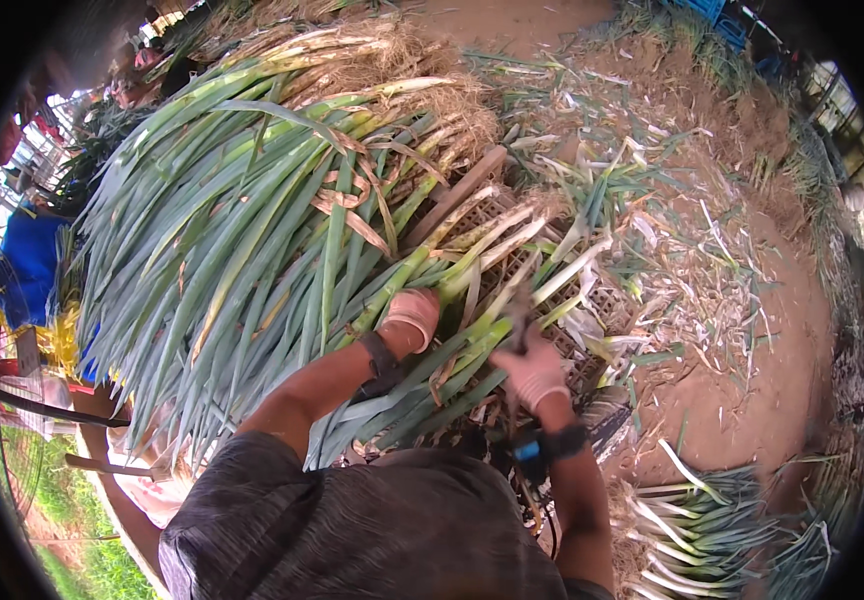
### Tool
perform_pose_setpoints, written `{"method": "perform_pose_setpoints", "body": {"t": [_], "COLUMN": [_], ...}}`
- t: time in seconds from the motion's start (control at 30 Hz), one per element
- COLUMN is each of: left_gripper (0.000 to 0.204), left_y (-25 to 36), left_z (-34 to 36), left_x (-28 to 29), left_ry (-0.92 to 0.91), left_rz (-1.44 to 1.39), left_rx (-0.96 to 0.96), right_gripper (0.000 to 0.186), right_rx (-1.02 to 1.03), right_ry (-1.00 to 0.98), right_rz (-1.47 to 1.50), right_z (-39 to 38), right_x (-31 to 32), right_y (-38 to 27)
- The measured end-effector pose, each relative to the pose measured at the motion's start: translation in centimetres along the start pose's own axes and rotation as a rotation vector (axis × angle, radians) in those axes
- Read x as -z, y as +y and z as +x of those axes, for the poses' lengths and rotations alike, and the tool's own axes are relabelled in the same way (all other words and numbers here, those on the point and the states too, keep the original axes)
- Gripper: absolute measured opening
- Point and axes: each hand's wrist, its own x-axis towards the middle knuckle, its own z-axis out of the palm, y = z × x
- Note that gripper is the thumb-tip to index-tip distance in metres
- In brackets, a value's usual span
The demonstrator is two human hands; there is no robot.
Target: The person processes harvested scallions by picking up a small bundle from a large pile, trimming the roots and outer leaves with shears, and placing the trimmed bundle into a separate pile on the ground.
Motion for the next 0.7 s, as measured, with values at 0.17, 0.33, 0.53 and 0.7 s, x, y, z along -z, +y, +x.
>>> {"method": "perform_pose_setpoints", "body": {"t": [0.17, 0.33, 0.53, 0.7], "left_gripper": [0.026, 0.039, 0.028, 0.029], "left_y": [-1.0, -0.3, 0.3, 0.5], "left_z": [0.8, -0.4, -2.7, -4.7], "left_x": [1.5, 3.9, 6.3, 3.8], "left_ry": [-0.297, -0.364, -0.422, -0.385], "left_rz": [-0.180, -0.283, -0.312, -0.411], "left_rx": [-0.014, 0.128, 0.164, 0.241], "right_gripper": [0.091, 0.093, 0.087, 0.078], "right_rx": [0.254, 0.301, 0.124, 0.050], "right_ry": [-0.250, -0.202, -0.074, -0.021], "right_rz": [-0.198, -0.117, -0.162, -0.223], "right_z": [-7.7, -5.7, -0.9, -1.4], "right_x": [-4.3, -3.9, -2.9, -3.1], "right_y": [-0.5, 1.2, 0.4, 1.1]}}
